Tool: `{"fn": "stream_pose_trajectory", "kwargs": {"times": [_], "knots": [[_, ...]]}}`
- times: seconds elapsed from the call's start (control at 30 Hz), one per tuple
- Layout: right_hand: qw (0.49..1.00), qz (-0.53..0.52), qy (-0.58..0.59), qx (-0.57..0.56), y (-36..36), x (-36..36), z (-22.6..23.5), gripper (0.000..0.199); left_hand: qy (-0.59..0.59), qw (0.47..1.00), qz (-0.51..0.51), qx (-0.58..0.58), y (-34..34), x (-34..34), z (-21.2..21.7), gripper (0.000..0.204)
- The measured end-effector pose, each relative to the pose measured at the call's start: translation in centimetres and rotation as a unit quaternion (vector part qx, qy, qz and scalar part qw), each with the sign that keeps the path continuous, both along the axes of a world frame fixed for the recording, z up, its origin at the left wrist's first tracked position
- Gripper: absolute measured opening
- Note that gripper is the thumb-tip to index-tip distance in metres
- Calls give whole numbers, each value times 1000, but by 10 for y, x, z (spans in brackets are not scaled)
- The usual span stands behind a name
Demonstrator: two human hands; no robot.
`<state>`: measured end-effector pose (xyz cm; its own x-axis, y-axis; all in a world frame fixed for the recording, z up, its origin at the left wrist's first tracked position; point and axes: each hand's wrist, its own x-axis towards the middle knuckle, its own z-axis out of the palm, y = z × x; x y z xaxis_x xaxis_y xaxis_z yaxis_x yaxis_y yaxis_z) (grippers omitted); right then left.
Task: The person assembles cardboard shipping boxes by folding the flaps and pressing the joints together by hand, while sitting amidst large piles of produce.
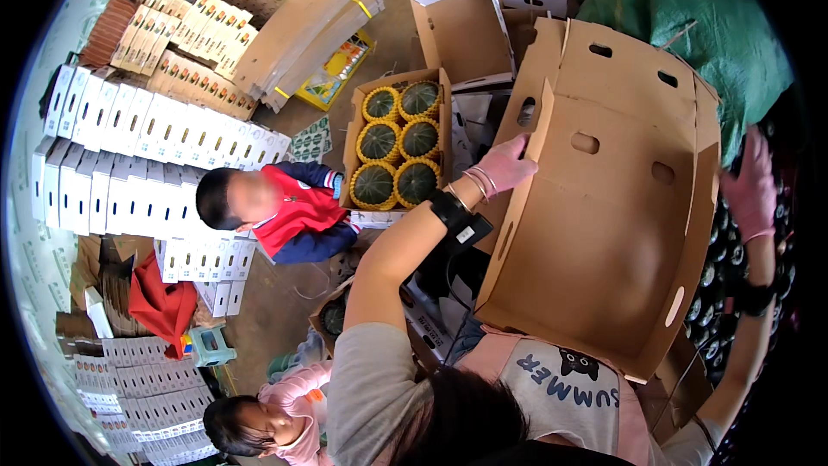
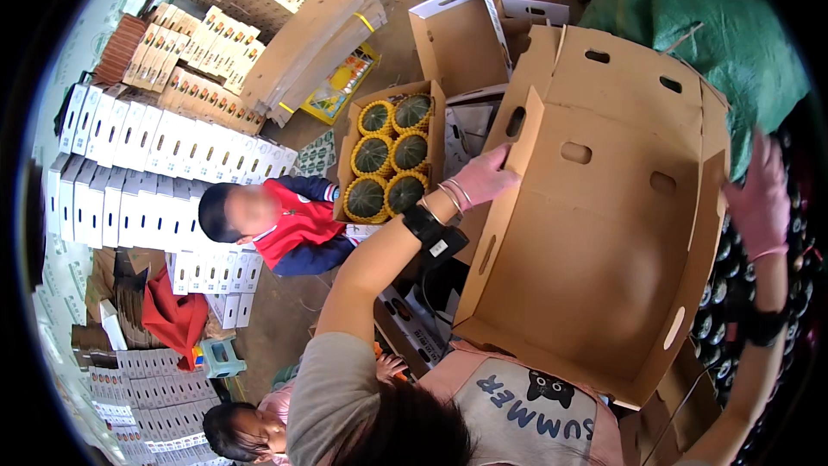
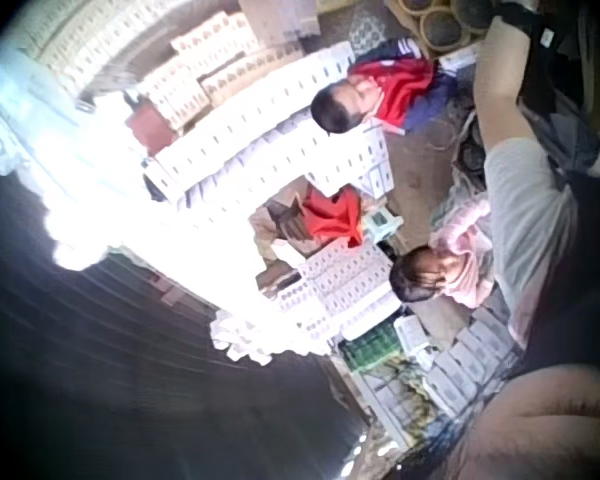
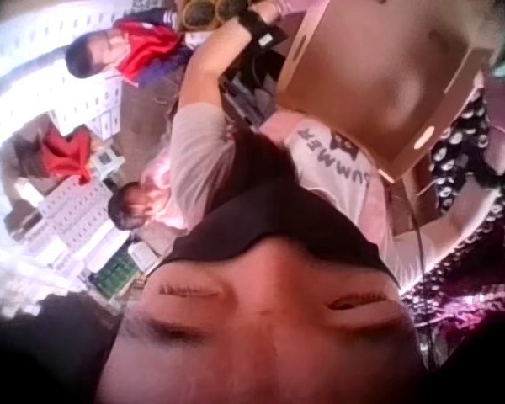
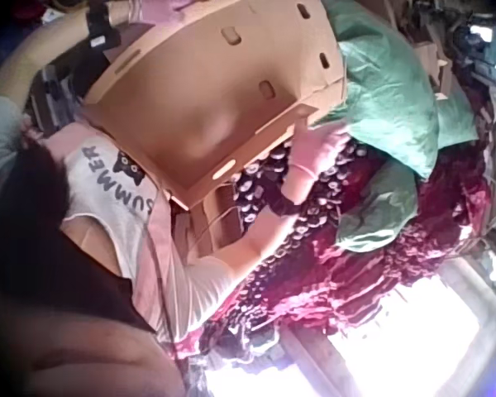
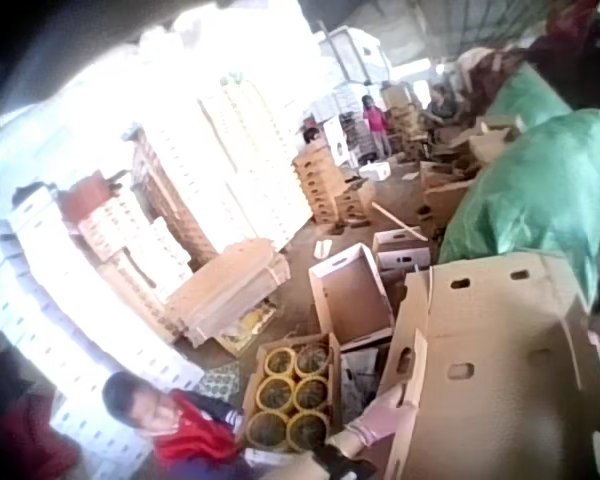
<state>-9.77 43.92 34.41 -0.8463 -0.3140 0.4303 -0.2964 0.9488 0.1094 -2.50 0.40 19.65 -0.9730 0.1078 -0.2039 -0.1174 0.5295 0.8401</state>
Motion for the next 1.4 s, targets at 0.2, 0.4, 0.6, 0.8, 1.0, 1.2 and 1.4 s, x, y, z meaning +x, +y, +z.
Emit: {"fn": "stream_pose_trajectory", "kwargs": {"times": [0.2,0.4,0.6,0.8,1.0,1.2,1.4], "knots": [[816,8,-366,-448,74,58,-121,57,17,996,-77,36,7,-3,-13,45],[714,150,-401,-554,60,93,-91,24,57,983,-174,8,14,-2,-13,41],[739,126,-326,-576,59,108,-109,45,-5,906,-55,419,39,-11,10,21],[711,89,-359,-598,66,131,-114,88,164,975,-144,48,39,14,33,49],[757,208,-420,-455,65,133,-62,70,81,915,-370,138,12,22,71,94],[921,90,-373,69,-22,104,-42,61,118,838,-420,-327,71,-16,70,69],[939,54,-315,125,-42,87,-94,18,154,740,-407,-512,113,-30,52,38]]}}
